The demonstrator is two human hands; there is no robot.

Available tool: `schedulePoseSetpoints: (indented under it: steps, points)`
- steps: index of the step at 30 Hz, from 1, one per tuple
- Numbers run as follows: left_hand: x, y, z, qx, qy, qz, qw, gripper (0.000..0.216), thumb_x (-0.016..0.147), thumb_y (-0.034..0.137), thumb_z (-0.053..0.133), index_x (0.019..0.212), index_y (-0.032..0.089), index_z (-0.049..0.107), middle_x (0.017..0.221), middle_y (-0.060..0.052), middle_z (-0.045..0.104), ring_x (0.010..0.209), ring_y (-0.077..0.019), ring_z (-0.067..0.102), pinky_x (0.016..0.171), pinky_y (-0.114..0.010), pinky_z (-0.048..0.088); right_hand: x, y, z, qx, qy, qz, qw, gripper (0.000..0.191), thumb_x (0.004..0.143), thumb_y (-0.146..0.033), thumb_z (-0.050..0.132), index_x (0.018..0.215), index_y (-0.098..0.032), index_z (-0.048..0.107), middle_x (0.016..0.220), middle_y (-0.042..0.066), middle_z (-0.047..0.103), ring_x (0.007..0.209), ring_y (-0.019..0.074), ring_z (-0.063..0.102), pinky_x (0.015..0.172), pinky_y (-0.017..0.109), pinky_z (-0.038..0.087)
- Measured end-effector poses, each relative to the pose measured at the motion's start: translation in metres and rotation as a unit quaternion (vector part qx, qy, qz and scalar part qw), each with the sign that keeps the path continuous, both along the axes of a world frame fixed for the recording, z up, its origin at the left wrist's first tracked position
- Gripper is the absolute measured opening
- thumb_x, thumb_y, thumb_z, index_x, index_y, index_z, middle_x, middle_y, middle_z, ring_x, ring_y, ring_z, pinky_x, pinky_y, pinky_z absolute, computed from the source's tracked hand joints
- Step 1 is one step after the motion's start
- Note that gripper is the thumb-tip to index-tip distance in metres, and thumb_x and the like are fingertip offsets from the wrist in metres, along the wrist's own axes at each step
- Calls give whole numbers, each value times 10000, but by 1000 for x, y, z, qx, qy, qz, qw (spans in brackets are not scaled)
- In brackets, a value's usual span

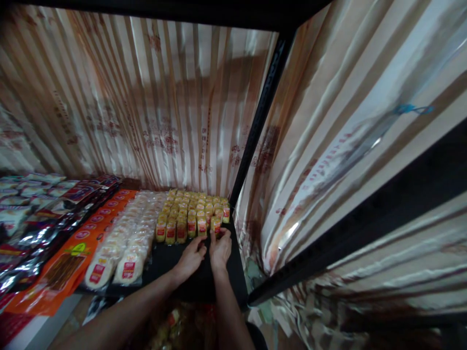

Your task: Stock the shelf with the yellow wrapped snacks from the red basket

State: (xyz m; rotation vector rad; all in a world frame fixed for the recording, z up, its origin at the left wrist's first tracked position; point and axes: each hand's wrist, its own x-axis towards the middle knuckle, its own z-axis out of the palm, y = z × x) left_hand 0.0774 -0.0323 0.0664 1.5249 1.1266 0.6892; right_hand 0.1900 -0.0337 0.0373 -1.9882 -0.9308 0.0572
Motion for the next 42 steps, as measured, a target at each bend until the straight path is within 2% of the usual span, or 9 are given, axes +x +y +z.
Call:
schedulePoseSetpoints:
  steps: [5, 10, 18, 22, 26, 32, 38, 42]
  points:
    - [4, 6, 0, 1, 15, 0, 1000, 414, 775, 141, 466, 1181, 184, 535, 1210, -81, 568, 1016, -185, 566, 876, -293, 467, 1, 18, -9, 31, -12, 13, 999, 301, 754, -444, 497, 890, -177, 526, 764, 73, 613, 722, 233, 573, 651, 320, 419]
    - [4, 9, -1, -5, 14, 12, 1000, 400, 776, 123, 461, 1157, 206, 550, 1197, -58, 580, 989, -167, 580, 866, -283, 473, 0, 20, -16, 53, -15, 38, 998, 270, 753, -417, 508, 876, -179, 542, 851, 94, 598, 802, 226, 556, 720, 333, 444]
    - [2, 9, -7, -4, 17, 13, 1000, 368, 781, 115, 445, 1119, 197, 569, 1141, -60, 609, 947, -153, 596, 826, -258, 489, 1, 17, -33, 111, 12, 79, 991, 322, 788, -358, 436, 1011, -164, 565, 997, 119, 599, 899, 226, 568, 769, 375, 470]
    - [3, 9, -10, -2, 15, -1, 1000, 359, 786, 125, 451, 1117, 196, 568, 1101, -55, 625, 918, -144, 600, 815, -249, 490, -2, 18, -35, 107, 2, 100, 989, 336, 789, -308, 419, 1047, -169, 584, 984, 110, 609, 889, 216, 570, 810, 384, 464]
    - [-1, 5, -9, 6, 16, 2, 1000, 355, 779, 117, 452, 1100, 191, 582, 1091, -59, 627, 901, -148, 604, 824, -260, 486, -4, 13, -31, 104, -24, 95, 990, 349, 783, -284, 405, 1032, -153, 611, 1045, 133, 581, 990, 227, 529, 866, 394, 440]
    - [-20, -15, -14, -4, 22, 12, 1000, 337, 764, 95, 442, 1040, 193, 610, 1005, -51, 657, 865, -150, 614, 832, -275, 486, -17, -9, -18, 71, -44, 70, 994, 348, 793, -282, 385, 976, -139, 644, 1122, 151, 537, 1077, 229, 483, 932, 403, 401]
    - [-41, -35, -30, -3, 15, -7, 1000, 306, 760, 92, 458, 1014, 183, 601, 957, -44, 675, 857, -134, 611, 831, -274, 481, -48, -50, -10, 82, -29, 102, 991, 333, 819, -259, 360, 996, -142, 617, 1108, 138, 568, 1061, 200, 508, 917, 378, 421]
    - [-59, -52, -29, 14, 17, -25, 999, 263, 770, 118, 453, 959, 193, 620, 898, -19, 683, 813, -126, 609, 814, -251, 473, -74, -80, -10, 96, -11, 134, 986, 311, 841, -271, 364, 971, -145, 617, 1028, 122, 608, 982, 180, 551, 892, 355, 444]
